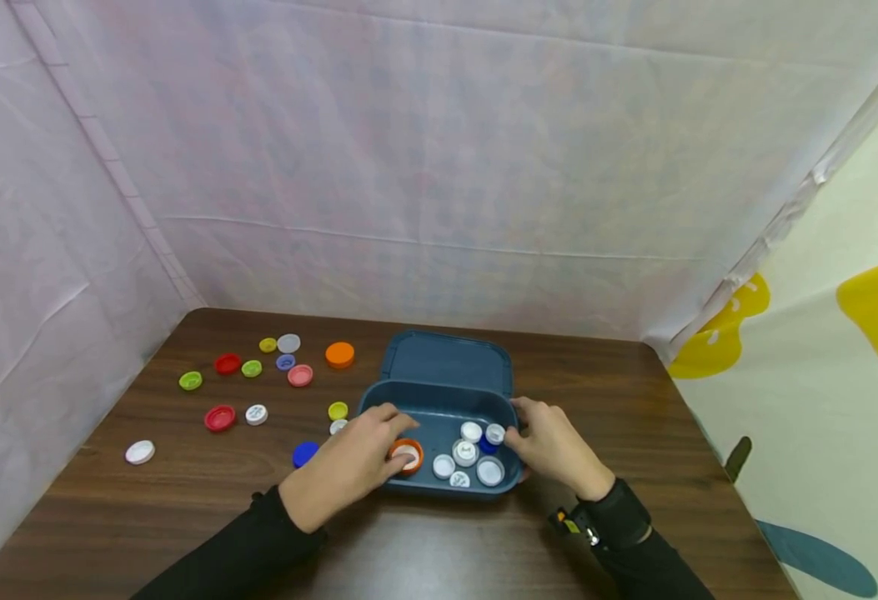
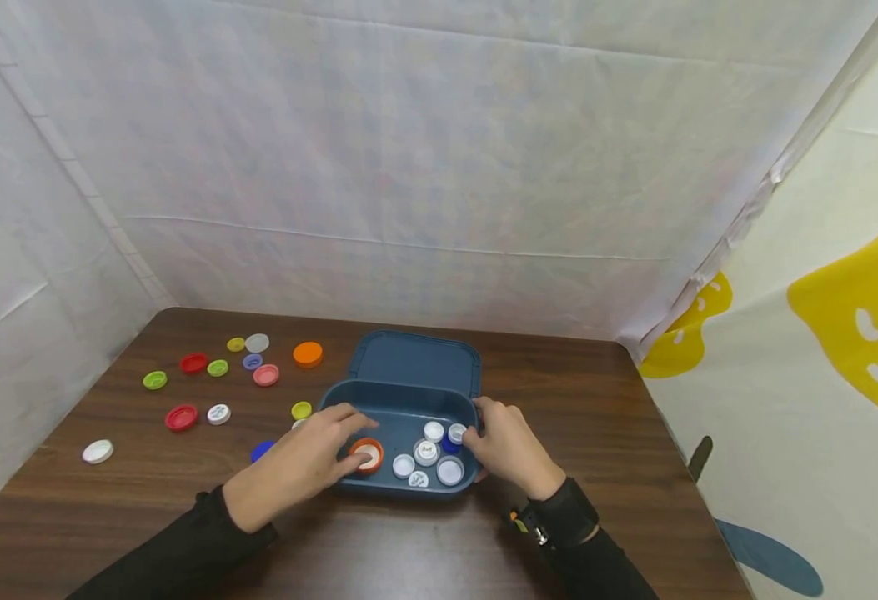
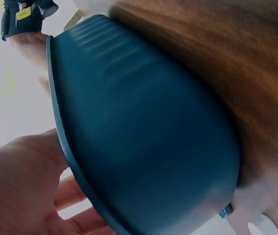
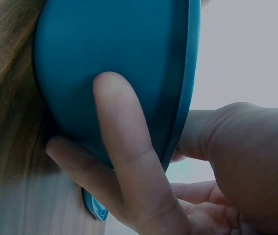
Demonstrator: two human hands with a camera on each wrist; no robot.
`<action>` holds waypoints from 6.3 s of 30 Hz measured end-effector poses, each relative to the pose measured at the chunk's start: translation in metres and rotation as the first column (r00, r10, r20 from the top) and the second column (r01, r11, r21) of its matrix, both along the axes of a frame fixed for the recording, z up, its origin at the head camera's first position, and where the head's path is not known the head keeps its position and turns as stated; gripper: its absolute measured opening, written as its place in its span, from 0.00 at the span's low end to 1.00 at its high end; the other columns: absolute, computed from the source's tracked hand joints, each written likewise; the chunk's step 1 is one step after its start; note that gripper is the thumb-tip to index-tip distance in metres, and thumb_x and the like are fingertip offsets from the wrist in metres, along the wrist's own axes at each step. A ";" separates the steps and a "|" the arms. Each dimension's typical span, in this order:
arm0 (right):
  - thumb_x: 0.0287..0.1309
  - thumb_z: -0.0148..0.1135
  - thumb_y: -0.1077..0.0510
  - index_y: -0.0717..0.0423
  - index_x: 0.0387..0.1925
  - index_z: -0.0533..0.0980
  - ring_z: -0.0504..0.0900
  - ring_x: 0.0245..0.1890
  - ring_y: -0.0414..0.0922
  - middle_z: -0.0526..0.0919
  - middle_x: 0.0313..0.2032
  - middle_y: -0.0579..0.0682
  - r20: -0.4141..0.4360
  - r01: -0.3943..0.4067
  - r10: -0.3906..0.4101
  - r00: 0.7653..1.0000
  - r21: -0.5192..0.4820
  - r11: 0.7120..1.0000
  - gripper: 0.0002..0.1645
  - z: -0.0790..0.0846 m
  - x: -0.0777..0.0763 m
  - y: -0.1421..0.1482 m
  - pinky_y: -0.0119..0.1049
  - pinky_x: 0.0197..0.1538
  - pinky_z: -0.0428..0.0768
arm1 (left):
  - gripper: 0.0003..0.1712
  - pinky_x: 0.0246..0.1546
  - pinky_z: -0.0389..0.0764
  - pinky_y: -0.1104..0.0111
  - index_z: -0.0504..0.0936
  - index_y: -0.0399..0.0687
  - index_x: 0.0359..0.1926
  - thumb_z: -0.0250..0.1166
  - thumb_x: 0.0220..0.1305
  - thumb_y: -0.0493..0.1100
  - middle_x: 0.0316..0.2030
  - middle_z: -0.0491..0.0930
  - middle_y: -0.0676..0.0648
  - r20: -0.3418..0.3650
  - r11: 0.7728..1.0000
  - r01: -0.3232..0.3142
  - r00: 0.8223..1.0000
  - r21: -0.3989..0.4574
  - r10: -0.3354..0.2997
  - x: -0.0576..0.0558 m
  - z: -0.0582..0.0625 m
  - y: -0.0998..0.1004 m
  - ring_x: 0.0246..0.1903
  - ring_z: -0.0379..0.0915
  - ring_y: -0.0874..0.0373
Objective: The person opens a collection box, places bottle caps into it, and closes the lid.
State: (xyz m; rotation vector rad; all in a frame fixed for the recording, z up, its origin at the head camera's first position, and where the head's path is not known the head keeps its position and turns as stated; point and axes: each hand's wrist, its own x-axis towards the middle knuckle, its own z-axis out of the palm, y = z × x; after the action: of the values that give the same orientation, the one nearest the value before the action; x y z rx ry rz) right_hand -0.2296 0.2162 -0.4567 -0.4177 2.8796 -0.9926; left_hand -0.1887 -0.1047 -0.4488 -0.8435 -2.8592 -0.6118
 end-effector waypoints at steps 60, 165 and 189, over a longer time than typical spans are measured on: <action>0.73 0.65 0.70 0.68 0.84 0.70 0.93 0.23 0.46 0.86 0.70 0.76 0.169 0.007 0.030 0.985 -0.210 0.978 0.40 -0.002 -0.004 0.004 0.49 0.24 0.93 | 0.13 0.62 0.95 0.47 0.93 0.40 0.56 0.79 0.74 0.30 0.54 0.90 0.38 0.135 0.989 -0.124 0.982 -0.084 0.134 -0.058 -0.010 -0.087 0.54 0.91 0.42; 0.73 0.67 0.70 0.67 0.84 0.70 0.92 0.19 0.47 0.86 0.69 0.78 0.160 0.014 0.018 0.987 -0.194 0.981 0.41 -0.003 -0.002 0.003 0.50 0.24 0.93 | 0.25 0.66 0.90 0.40 0.85 0.37 0.71 0.76 0.78 0.35 0.63 0.83 0.27 0.095 0.975 -0.216 0.971 -0.049 0.220 -0.132 -0.003 -0.091 0.60 0.84 0.33; 0.72 0.66 0.71 0.68 0.84 0.70 0.91 0.18 0.45 0.86 0.67 0.79 0.148 0.001 0.027 0.989 -0.187 0.982 0.42 -0.002 -0.001 0.006 0.49 0.24 0.93 | 0.25 0.57 0.95 0.57 0.88 0.46 0.68 0.82 0.75 0.41 0.56 0.85 0.40 0.048 0.984 0.134 0.991 -0.117 -0.129 -0.048 0.029 0.009 0.48 0.84 0.50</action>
State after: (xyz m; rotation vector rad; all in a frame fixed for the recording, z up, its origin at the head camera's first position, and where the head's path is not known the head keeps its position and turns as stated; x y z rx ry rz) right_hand -0.2309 0.2223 -0.4587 -0.3551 2.6590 -1.2402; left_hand -0.2367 -0.0956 -0.4199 -1.0570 -2.9185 -0.4784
